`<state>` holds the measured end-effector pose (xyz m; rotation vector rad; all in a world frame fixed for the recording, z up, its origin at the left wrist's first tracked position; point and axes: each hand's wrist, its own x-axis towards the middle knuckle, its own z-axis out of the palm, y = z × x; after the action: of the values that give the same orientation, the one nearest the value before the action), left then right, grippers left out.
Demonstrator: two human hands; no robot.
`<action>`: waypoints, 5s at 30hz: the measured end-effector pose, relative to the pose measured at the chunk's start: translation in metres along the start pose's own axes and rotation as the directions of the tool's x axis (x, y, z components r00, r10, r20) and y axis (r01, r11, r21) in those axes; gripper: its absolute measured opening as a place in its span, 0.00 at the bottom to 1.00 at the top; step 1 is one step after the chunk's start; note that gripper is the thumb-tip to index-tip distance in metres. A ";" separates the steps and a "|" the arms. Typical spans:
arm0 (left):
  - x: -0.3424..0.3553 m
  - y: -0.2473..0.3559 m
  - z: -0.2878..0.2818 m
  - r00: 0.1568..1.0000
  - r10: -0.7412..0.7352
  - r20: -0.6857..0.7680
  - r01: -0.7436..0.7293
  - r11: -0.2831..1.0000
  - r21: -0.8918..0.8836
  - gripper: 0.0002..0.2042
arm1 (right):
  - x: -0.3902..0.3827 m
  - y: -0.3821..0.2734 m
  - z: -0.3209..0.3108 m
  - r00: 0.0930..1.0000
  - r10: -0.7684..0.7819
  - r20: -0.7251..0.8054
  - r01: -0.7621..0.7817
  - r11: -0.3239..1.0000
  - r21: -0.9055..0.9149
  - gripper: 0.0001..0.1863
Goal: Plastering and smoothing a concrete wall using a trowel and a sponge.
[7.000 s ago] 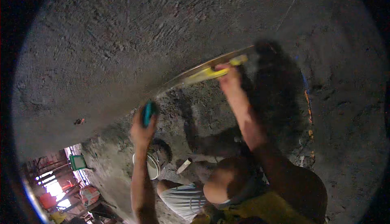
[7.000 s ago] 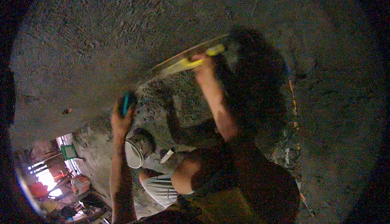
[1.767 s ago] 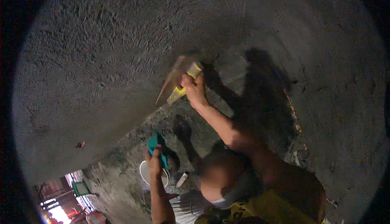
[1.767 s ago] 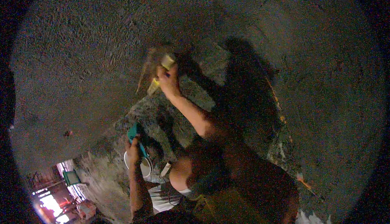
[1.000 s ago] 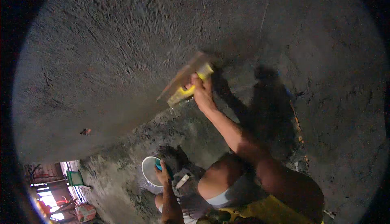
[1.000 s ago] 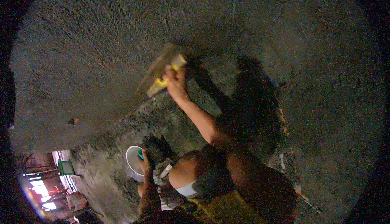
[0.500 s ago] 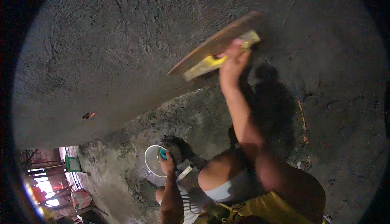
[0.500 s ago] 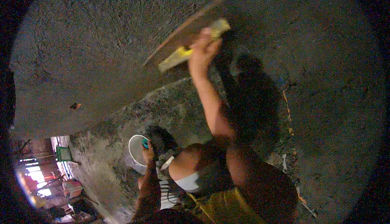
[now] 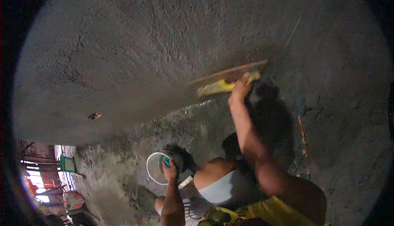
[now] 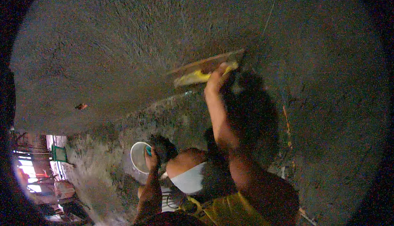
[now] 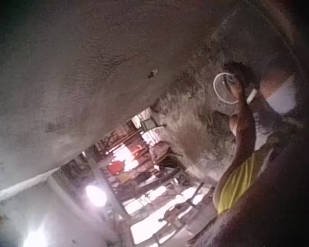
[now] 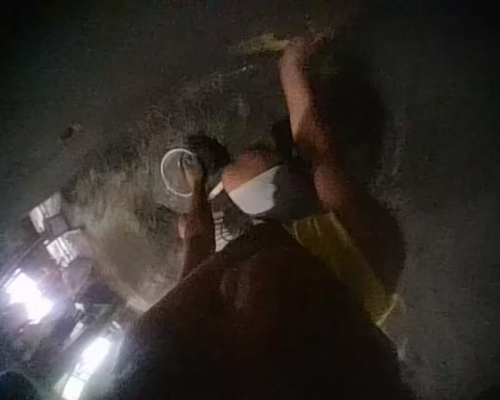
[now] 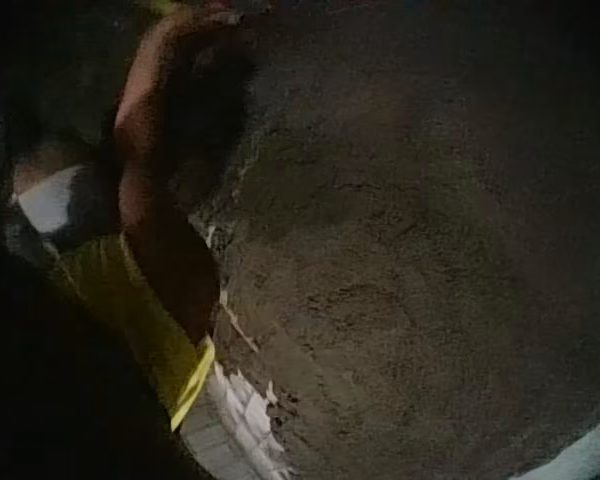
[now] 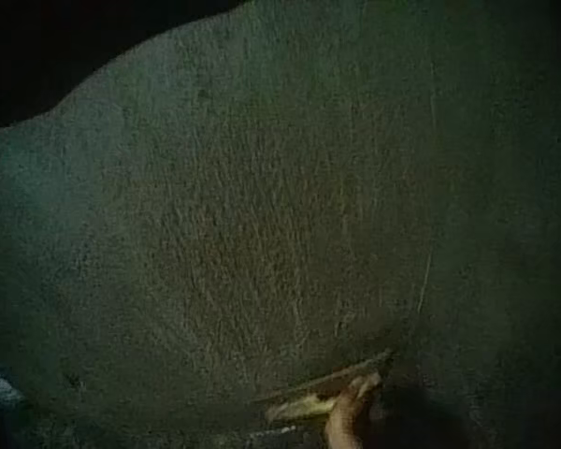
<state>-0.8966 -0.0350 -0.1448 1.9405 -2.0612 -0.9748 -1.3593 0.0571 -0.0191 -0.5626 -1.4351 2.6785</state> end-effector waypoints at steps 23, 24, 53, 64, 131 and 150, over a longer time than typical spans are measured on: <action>0.008 -0.017 0.014 0.964 -0.045 0.263 0.051 0.999 -0.018 0.40 | 0.035 0.037 -0.036 0.995 -0.071 -0.071 0.077 0.994 0.081 0.19; 0.019 -0.028 0.005 0.973 -0.036 0.229 0.039 0.999 -0.012 0.40 | 0.034 0.060 -0.038 0.994 0.083 -0.073 -0.070 0.985 0.161 0.19; 0.045 -0.084 -0.051 0.970 0.151 0.188 -0.140 0.988 -0.069 0.32 | 0.002 0.057 -0.036 0.974 0.175 0.147 -0.189 0.978 0.086 0.18; 0.011 -0.005 -0.038 0.934 -0.175 0.310 0.221 0.968 -0.120 0.38 | 0.044 0.058 -0.061 0.986 0.144 0.078 -0.155 0.975 0.159 0.21; -0.007 0.021 -0.026 0.957 0.118 0.265 -0.067 0.979 -0.195 0.35 | -0.056 0.102 -0.114 0.968 0.194 0.157 -0.154 0.959 -0.239 0.13; -0.024 0.044 -0.005 0.916 -0.052 0.398 0.083 0.995 -0.061 0.31 | 0.079 0.078 -0.122 0.988 0.156 -0.010 -0.156 0.988 -0.008 0.15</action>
<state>-0.9273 -0.0167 -0.1095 1.9104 -2.1192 -1.5518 -1.3817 0.1264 -0.1673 -0.7166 -1.4587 2.7840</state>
